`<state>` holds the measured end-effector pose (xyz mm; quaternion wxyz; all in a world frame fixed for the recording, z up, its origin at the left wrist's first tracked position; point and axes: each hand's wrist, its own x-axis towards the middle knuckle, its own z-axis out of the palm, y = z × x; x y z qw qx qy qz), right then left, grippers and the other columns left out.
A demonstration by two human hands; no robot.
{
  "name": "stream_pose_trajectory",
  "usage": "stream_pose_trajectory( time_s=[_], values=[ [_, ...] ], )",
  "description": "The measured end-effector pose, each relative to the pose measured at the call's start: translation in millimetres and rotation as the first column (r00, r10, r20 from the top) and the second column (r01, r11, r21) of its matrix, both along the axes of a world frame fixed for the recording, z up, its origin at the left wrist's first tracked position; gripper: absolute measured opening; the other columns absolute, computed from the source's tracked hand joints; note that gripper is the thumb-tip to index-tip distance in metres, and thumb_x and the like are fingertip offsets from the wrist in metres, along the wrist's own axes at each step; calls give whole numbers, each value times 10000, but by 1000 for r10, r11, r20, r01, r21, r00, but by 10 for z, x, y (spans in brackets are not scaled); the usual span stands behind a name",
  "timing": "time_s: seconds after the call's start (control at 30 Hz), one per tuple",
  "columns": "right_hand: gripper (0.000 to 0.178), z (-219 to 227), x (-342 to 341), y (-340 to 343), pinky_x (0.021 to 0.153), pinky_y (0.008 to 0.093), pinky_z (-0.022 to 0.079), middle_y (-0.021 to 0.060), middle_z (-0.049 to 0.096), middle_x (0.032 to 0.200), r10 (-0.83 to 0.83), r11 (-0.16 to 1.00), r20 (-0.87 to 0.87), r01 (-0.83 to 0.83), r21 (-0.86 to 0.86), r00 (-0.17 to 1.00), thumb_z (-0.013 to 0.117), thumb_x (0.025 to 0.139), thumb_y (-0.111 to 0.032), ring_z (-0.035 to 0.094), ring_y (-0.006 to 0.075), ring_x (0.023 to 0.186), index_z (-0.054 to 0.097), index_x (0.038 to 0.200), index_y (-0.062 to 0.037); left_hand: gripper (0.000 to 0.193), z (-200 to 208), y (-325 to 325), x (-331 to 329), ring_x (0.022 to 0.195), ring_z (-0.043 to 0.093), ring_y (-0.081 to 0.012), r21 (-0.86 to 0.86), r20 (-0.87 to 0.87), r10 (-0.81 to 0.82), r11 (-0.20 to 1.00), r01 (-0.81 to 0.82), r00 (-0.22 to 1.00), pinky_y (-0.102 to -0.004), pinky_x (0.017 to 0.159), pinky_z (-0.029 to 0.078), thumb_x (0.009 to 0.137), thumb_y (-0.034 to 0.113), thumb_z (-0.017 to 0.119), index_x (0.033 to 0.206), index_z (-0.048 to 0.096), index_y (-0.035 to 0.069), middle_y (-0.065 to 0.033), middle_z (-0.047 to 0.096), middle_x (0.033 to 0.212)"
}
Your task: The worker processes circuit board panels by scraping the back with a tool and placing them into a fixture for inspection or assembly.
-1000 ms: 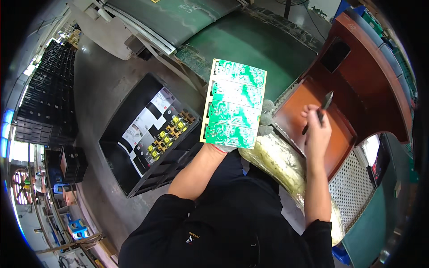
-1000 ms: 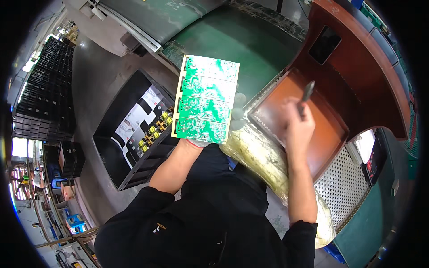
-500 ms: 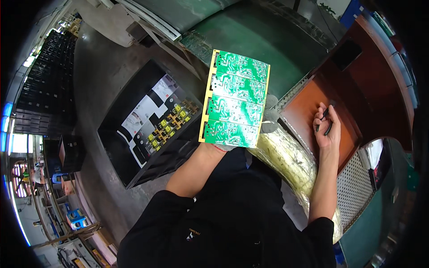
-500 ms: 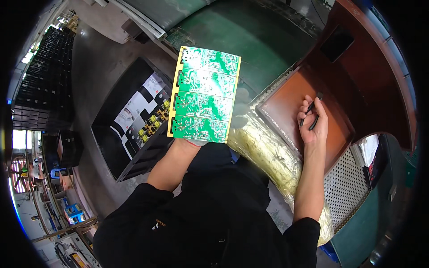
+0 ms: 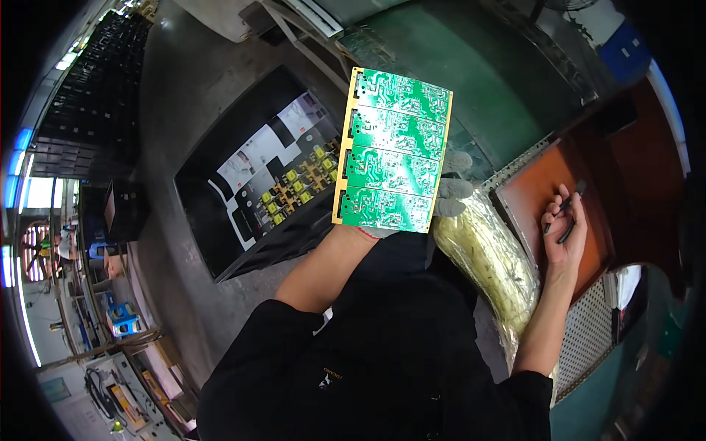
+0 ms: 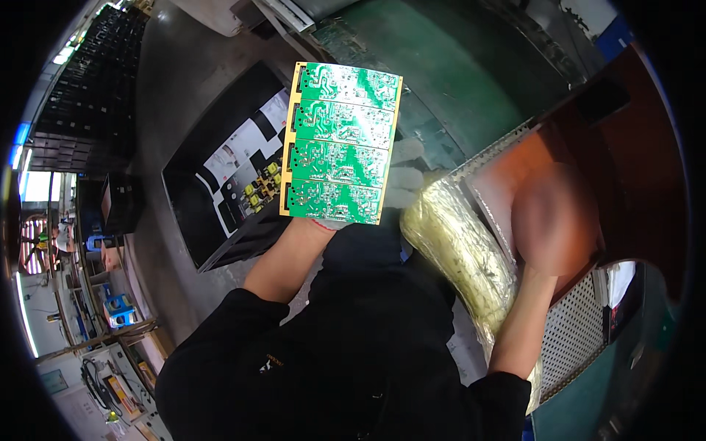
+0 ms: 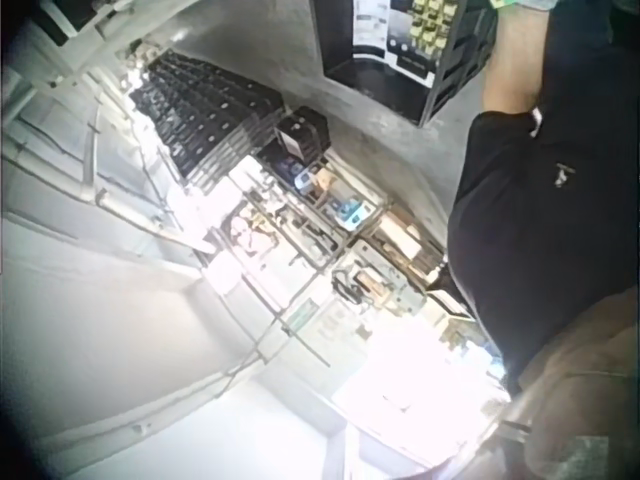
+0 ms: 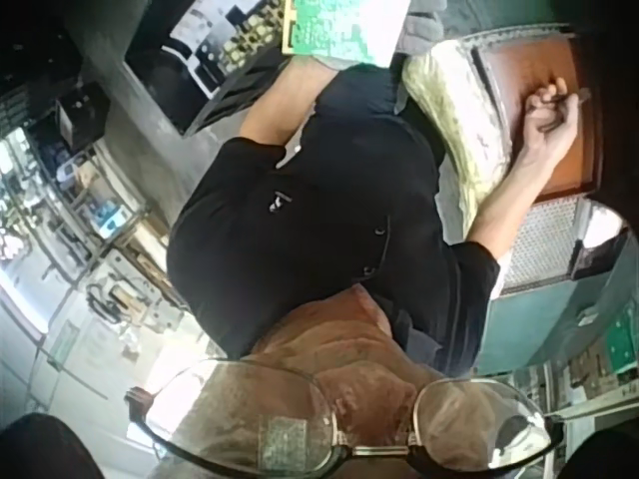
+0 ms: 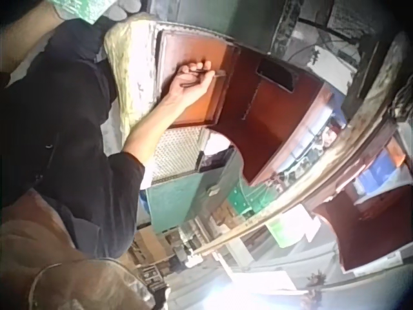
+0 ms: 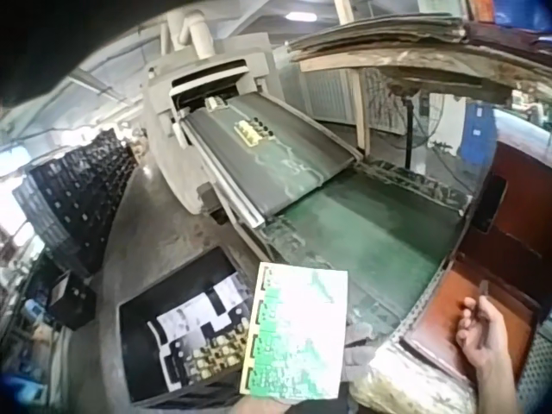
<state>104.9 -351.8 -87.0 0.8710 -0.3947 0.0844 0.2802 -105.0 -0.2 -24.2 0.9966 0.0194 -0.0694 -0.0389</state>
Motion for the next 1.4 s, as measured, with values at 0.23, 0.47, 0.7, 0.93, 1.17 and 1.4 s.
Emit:
stream_pose_trajectory(
  time_s=[0.23, 0.47, 0.7, 0.93, 1.17, 1.4],
  values=[
    [375, 65, -48, 27, 673, 267, 520, 43, 681, 1006, -47, 997, 5, 48, -66, 999, 615, 1154, -295, 630, 130, 817, 644, 1385, -1, 679, -231, 790, -210, 1112, 727, -479, -72, 71, 188, 980, -183, 980, -612, 982, 609, 1060, 556, 629, 1516, 591, 54, -255, 706, 1311],
    [374, 12, 28, -33, 688, 287, 509, 58, 672, 1048, 21, 998, 37, -19, -52, 999, 605, 1161, -300, 625, 143, 837, 652, 1379, 0, 446, -732, 2470, -990, 1016, 733, -304, 700, -188, 869, 446, -558, 458, -489, 867, 644, 1140, 387, 593, 1422, 614, 43, -134, 733, 1161],
    [400, 40, -30, 45, 696, 294, 527, 69, 657, 1070, 5, 996, 42, -1, -86, 999, 600, 1162, -305, 623, 149, 840, 626, 1424, -4, 441, -2001, 3376, -887, 1117, 738, -283, 928, -288, 948, 311, -203, 136, -494, 908, 634, 1077, 275, 725, 1420, 635, 12, -154, 744, 1288],
    [431, 26, -52, 20, 705, 300, 540, 82, 652, 1089, 6, 994, 70, 2, -112, 997, 597, 1159, -304, 629, 160, 858, 596, 1471, -7, 514, -3014, 3860, -296, 1152, 713, -290, 932, -358, 934, 355, 69, 26, -449, 970, 578, 1011, 265, 810, 1411, 663, -22, -176, 742, 1327],
    [446, -15, -28, 19, 724, 312, 558, 92, 652, 1096, 50, 993, 94, -39, -112, 994, 596, 1154, -302, 644, 172, 893, 587, 1492, -11, 639, -3253, 3957, -174, 1383, 625, -335, 898, -440, 898, 440, 33, -7, -530, 1148, 509, 1014, 194, 828, 1554, 552, -10, -205, 645, 1531],
    [446, -36, 13, 95, 728, 305, 574, 94, 674, 1144, 85, 993, 111, -75, -86, 990, 596, 1154, -288, 658, 168, 899, 585, 1501, -8, 670, -3282, 3951, -242, 1350, 661, -370, 907, -340, 940, 320, 273, 31, -485, 1157, 498, 1030, 379, 771, 1527, 595, -35, -232, 678, 1491]
  ],
)
